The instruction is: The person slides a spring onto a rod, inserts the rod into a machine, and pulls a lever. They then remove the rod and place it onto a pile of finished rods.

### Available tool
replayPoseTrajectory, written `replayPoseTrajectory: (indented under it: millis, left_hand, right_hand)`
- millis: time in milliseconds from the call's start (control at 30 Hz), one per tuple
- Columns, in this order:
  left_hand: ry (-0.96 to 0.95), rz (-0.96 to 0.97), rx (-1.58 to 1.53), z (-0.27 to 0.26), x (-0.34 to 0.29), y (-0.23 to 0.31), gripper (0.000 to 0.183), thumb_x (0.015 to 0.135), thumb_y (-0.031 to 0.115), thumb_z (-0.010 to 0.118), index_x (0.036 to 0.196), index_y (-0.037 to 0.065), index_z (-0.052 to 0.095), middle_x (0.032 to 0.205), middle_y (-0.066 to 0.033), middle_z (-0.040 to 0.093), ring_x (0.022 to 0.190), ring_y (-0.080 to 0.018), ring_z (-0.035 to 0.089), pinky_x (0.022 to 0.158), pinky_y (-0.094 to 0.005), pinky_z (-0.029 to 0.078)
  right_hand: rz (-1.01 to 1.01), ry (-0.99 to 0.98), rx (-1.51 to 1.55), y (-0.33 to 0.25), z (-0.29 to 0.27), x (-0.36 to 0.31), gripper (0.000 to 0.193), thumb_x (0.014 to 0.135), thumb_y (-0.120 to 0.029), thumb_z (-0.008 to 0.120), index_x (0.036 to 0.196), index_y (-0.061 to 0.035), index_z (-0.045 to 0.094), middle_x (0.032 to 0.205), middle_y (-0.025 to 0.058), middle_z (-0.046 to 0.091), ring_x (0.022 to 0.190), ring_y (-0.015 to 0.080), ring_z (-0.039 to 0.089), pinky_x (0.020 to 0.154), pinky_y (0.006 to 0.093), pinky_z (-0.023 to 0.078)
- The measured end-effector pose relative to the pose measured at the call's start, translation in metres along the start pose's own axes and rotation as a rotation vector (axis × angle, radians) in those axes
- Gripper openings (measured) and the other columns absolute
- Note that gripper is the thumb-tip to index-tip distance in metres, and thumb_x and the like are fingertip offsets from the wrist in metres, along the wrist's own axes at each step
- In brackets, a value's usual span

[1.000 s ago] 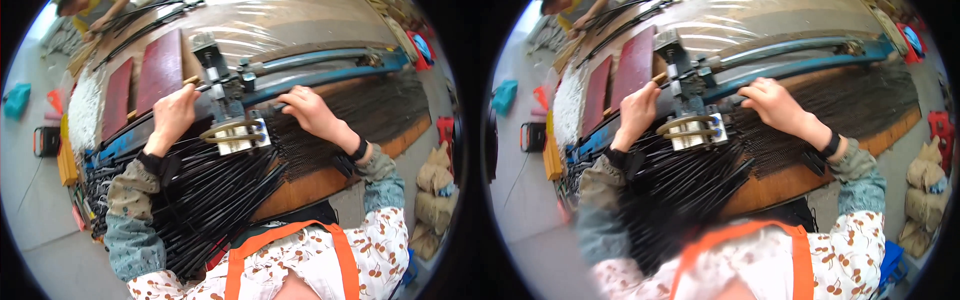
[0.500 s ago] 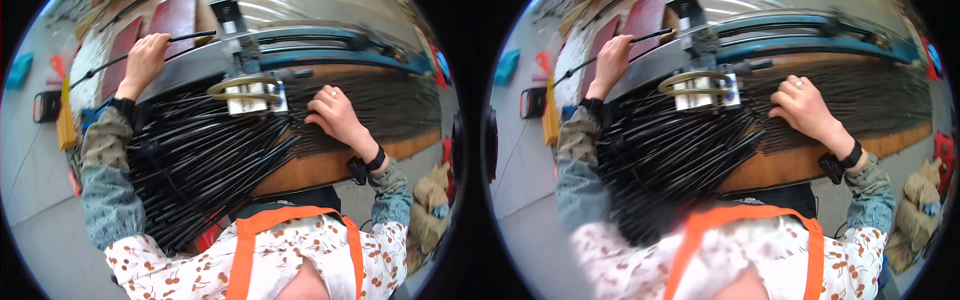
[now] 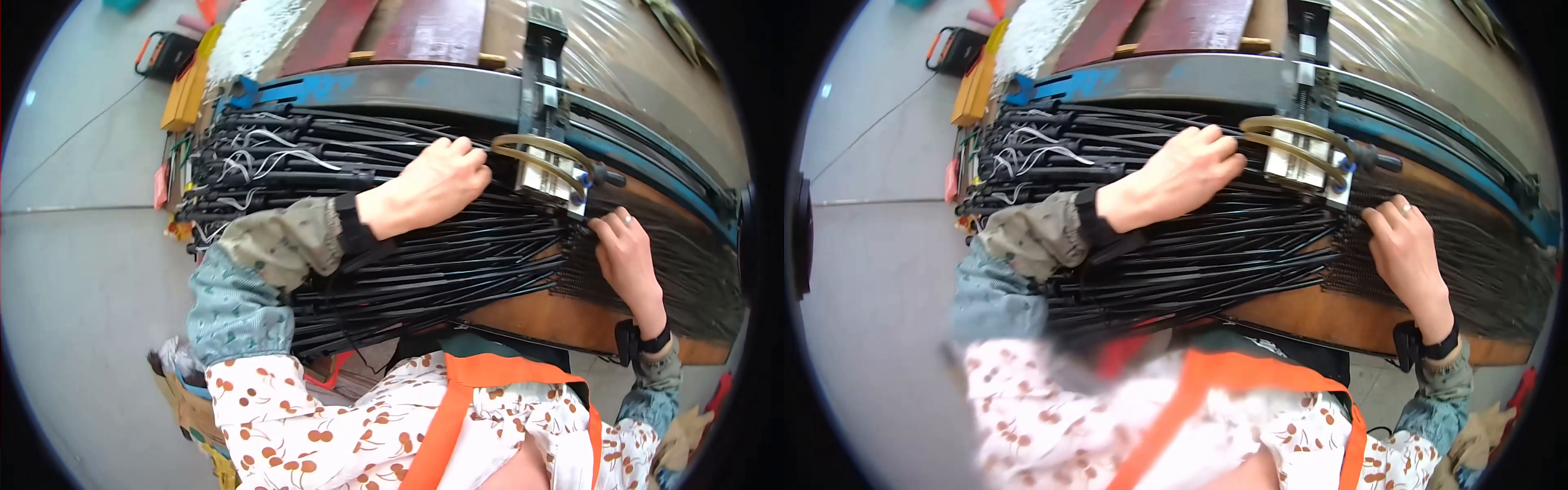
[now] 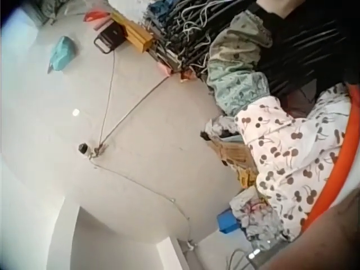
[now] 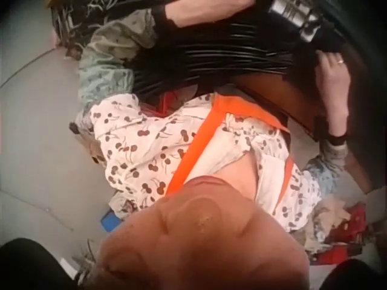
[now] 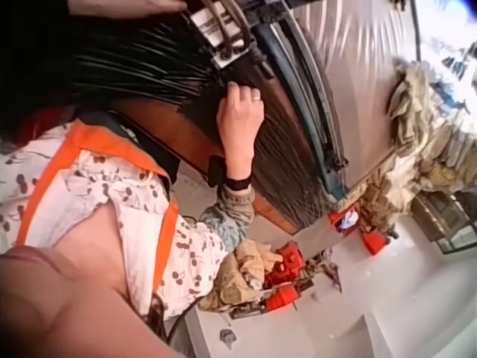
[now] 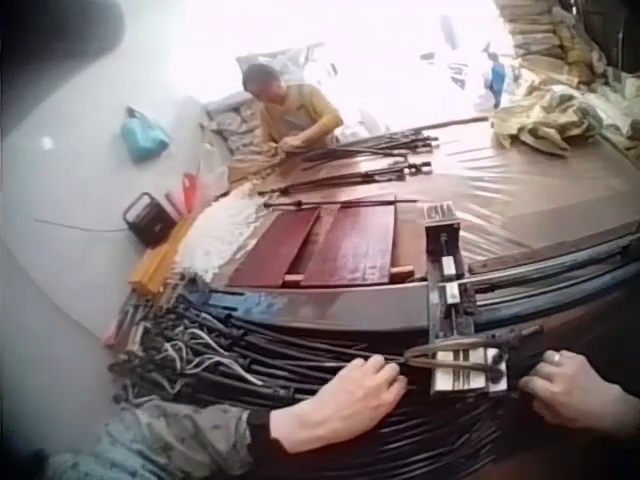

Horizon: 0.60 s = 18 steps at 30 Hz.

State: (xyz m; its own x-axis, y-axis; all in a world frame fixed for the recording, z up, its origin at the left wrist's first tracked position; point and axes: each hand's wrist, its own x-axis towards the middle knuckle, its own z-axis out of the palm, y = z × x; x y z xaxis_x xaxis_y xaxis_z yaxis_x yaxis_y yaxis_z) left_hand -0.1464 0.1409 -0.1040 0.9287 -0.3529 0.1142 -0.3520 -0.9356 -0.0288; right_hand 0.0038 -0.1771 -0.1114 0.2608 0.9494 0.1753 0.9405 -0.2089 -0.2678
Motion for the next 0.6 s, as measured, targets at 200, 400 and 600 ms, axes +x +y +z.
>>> replayPoseTrajectory:
  millis: [200, 400, 600]
  left_hand:
    - [-0.098, 0.086, -0.178, -0.008, -0.003, -0.011, 0.028, 0.082, 0.006, 0.063, 0.11, 0.007, 0.062, 0.095, -0.0126, 0.056, 0.089, -0.0288, 0.057, 0.072, -0.0387, 0.053]
    - [-0.201, 0.123, -0.209, -0.04, -0.003, 0.009, 0.03, 0.081, 0.01, 0.065, 0.111, 0.008, 0.06, 0.095, -0.0122, 0.056, 0.09, -0.0305, 0.063, 0.065, -0.0405, 0.057]
    - [-0.068, 0.131, -0.241, -0.048, 0.006, 0.035, 0.036, 0.08, 0.006, 0.067, 0.115, 0.007, 0.062, 0.084, -0.0041, 0.056, 0.079, -0.0218, 0.061, 0.061, -0.0346, 0.054]
  right_hand:
    - [0.114, 0.075, 0.062, -0.013, 0.0, 0.004, 0.015, 0.082, -0.001, 0.069, 0.096, -0.0025, 0.064, 0.083, 0.0133, 0.059, 0.077, 0.0332, 0.058, 0.067, 0.0413, 0.048]
    - [0.251, -0.07, 0.64, -0.016, -0.005, 0.007, 0.028, 0.084, -0.015, 0.078, 0.107, -0.003, 0.069, 0.076, 0.0122, 0.059, 0.064, 0.025, 0.057, 0.061, 0.0362, 0.046]
    - [0.128, 0.317, 0.591, -0.02, 0.025, -0.018, 0.024, 0.089, -0.013, 0.073, 0.11, -0.0017, 0.073, 0.073, 0.0079, 0.058, 0.07, 0.0211, 0.055, 0.066, 0.0325, 0.045]
